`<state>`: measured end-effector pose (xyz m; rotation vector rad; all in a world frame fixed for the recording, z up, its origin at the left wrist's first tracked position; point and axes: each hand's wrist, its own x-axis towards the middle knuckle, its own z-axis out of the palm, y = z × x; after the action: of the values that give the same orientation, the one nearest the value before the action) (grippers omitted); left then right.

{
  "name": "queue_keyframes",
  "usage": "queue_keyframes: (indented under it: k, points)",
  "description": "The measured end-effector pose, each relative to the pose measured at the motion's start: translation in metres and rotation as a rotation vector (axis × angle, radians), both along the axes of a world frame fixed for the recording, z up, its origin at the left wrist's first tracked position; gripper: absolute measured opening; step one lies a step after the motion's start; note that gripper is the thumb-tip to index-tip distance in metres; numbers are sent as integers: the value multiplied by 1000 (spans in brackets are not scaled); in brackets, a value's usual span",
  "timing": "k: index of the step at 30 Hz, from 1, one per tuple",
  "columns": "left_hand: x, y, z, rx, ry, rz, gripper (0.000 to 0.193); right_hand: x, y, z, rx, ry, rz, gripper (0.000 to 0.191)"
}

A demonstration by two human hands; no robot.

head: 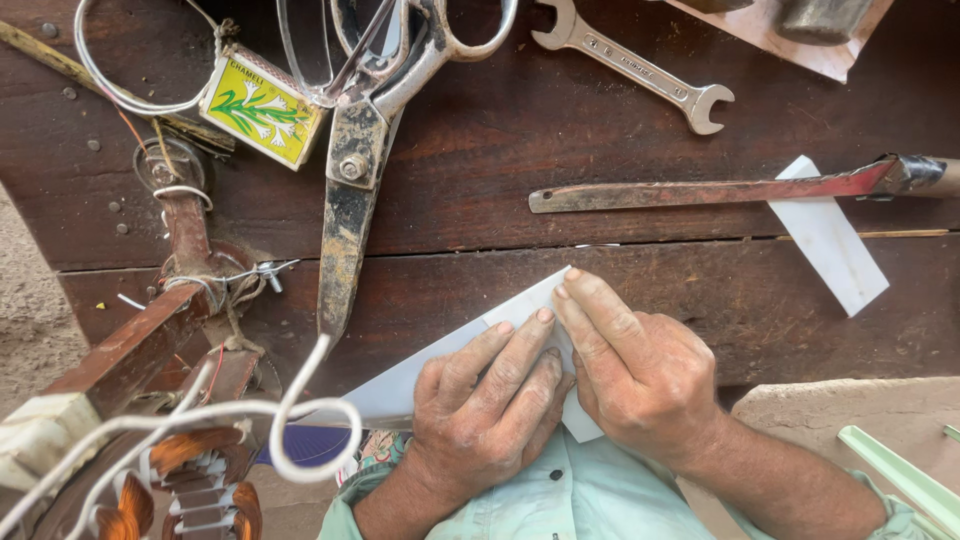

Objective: The person folds a white plastic sheet on a wooden workbench, repeatedly aligning edges and creasing folds by hand. They use a metal file to press and sharpen the creases. The sheet is folded multiple times into a smaller rectangular stack.

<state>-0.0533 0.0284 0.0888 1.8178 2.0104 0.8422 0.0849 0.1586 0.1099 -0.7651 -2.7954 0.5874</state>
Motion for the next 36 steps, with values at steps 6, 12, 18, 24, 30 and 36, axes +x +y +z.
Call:
queue_keyframes:
  k: [6, 12, 18, 24, 30, 36]
  points:
    - [6, 0, 6, 57, 40, 45, 13, 0, -4, 6, 97, 47, 29, 26]
    - [14, -1, 8, 89, 97, 48, 17, 9, -8, 12, 140, 119, 69, 25]
    - [22, 1, 11, 76, 118, 51, 18, 15, -7, 26, 186, 2, 117, 38]
    - [28, 2, 8, 88, 143, 51, 15, 16, -5, 31, 227, -63, 132, 43]
    - [35, 3, -1, 116, 174, 70, 15, 18, -6, 27, 245, -23, 105, 36]
    - [37, 0, -3, 111, 192, 77, 15, 19, -7, 28, 220, -28, 113, 40]
